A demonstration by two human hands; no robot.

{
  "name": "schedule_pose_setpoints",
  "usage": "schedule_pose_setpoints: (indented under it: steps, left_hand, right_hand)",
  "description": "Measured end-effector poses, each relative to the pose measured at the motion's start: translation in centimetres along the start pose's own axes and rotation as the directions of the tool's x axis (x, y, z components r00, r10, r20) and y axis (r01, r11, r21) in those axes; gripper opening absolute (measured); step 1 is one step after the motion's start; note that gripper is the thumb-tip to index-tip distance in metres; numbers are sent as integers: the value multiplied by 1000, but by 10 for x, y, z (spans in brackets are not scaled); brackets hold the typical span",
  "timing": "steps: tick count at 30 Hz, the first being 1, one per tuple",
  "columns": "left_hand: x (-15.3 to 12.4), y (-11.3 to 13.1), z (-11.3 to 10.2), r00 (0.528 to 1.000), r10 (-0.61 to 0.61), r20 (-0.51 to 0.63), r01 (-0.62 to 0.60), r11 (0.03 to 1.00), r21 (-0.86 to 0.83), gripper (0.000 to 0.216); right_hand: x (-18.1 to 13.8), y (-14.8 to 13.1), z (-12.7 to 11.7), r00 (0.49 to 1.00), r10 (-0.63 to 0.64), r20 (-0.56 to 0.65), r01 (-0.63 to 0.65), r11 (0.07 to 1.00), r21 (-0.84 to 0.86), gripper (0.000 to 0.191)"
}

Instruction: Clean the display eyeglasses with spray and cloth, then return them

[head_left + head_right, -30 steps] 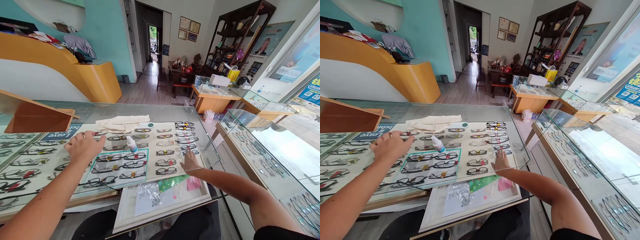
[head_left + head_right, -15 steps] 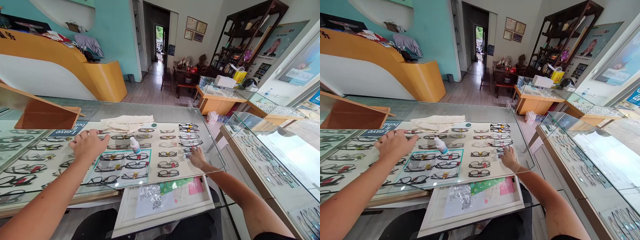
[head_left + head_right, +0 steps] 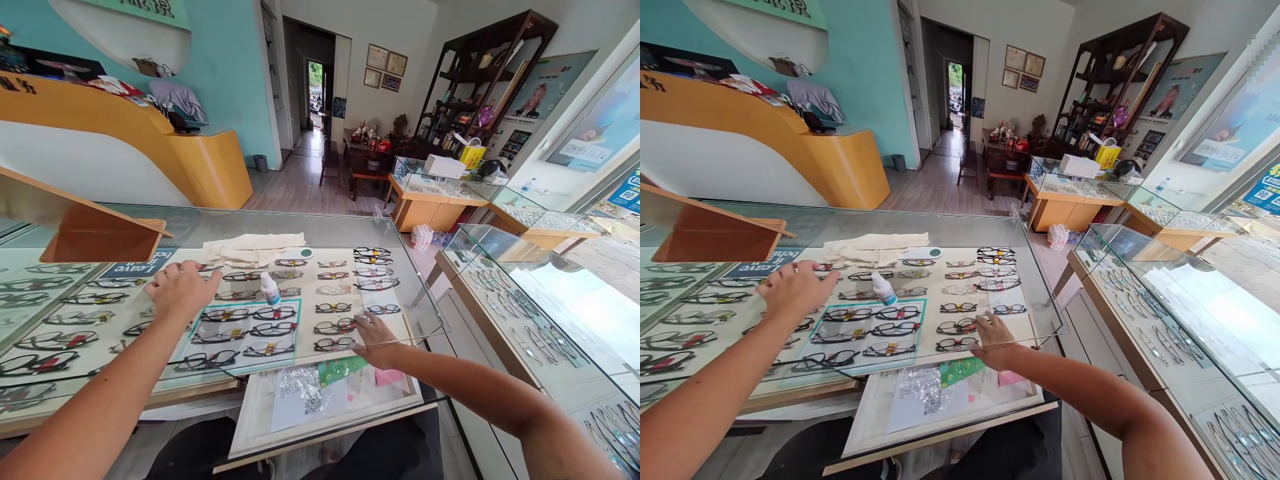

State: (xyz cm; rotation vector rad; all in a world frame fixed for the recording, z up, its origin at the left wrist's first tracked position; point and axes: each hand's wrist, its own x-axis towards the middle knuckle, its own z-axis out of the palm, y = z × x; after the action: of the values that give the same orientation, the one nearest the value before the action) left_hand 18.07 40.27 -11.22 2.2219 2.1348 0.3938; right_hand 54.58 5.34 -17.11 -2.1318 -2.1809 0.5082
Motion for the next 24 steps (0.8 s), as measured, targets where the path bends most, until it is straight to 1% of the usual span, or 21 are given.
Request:
schedule_pose_setpoints:
  steps: [2,4,7,9,10,11,13,14,16,18,20,22,24]
  left_hand:
    - [0,-1,0,1000,13,2,-13,1000,-1,76]
    - [-2,-1,-2,1000,28,6,-28,1000,-4,77]
    - [-6,1,-6,999,37,16,-37,999,-14,77]
    - [-9,2,-8,999,39,19,-38,999,-20,77]
    - [-10,3,-9,999,41,21,-40,999,-22,77]
    - [-11,3,-10,999,40,21,-39,999,-23,76]
    - [-11,4,-10,999,36,14,-35,999,-19,76]
    - [-11,4,-9,999,36,10,-36,999,-16,76]
    - [-11,3,-8,999,36,4,-36,999,-15,76]
    - [-10,1,-6,999,42,1,-42,999,-25,76]
    - [-9,0,-5,999,44,-6,-44,998,-39,76]
    - [-9,0,-4,999,39,-15,-40,998,-52,77]
    - [-9,-1,-4,999,36,-15,-37,998,-57,77]
  right_hand:
    - [-19,-27,-10,985,-143,94,129,981,142,74]
    - [-37,-54,-23,947,-280,159,233,937,259,74]
    - [-66,-89,-54,887,-449,111,383,847,368,65]
    - [-84,-105,-81,862,-504,52,451,809,377,63]
    - [-92,-109,-95,861,-509,18,470,807,357,64]
    - [-97,-110,-109,868,-495,-25,477,820,316,66]
    - [-101,-103,-132,904,-411,-114,426,884,192,68]
    - [-100,-95,-140,922,-355,-155,375,919,124,67]
    - [-92,-73,-146,948,-241,-208,248,969,9,65]
    - [-80,-48,-141,962,-142,-234,128,989,-73,63]
    - [-70,-27,-131,967,-76,-244,46,991,-125,61]
    - [-62,-11,-121,967,-29,-253,-12,987,-160,60]
    - [-56,-2,-113,965,-4,-263,-47,981,-187,61]
